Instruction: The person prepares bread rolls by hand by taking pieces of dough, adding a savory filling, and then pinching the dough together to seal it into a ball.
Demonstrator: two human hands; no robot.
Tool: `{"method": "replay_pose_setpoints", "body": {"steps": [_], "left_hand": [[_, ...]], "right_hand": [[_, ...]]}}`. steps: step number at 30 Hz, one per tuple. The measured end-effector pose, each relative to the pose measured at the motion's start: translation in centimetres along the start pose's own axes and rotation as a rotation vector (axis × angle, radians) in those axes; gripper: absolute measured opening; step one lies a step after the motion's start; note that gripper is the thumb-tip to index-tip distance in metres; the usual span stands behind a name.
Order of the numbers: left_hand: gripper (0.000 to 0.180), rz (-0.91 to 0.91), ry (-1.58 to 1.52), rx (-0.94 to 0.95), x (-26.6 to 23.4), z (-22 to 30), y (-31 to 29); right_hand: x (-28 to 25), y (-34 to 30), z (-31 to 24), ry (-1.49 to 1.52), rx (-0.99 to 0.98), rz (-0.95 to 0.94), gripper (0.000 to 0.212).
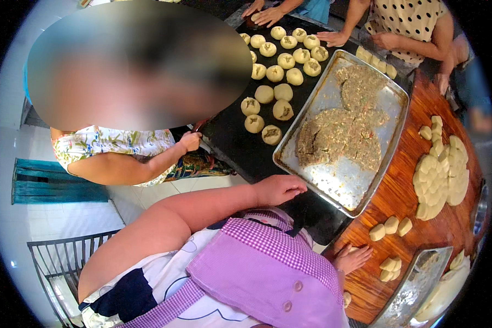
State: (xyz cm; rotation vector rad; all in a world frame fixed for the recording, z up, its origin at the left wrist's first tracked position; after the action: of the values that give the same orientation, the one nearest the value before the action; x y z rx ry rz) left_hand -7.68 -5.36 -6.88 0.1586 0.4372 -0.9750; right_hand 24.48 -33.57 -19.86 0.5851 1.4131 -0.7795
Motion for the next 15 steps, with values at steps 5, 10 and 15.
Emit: {"method": "replay_pose_setpoints", "body": {"steps": [5,10,15], "left_hand": [[0.021,-0.015,0.001,0.0,-1.1,-0.1,-0.1],[0.022,-0.027,-0.018,-0.012,-1.1,0.4,0.1],[0.023,-0.01,-0.021,-0.002,-0.7,-0.3,-0.5]], "right_hand": [[1.8,-2.1,-0.6,-0.056,-0.168,0.153,0.08],[1.9,-2.0,-0.2,-0.037,-0.232,0.174,0.08],[-1.0,-2.9,-2.4,-0.038,-0.056,-0.124,0.082]]}}
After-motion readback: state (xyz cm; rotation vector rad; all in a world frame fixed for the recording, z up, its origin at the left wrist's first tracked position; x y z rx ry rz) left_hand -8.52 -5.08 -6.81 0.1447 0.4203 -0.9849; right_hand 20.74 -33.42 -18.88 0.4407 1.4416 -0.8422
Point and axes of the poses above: each hand's wrist, its own y-axis towards the middle knuckle, its own x-axis out of the palm, z = x × y, the point moved 3 cm from there along y, towards the middle knuckle, and after that the axes turned 7 degrees about -z, right-handed, at the moved point
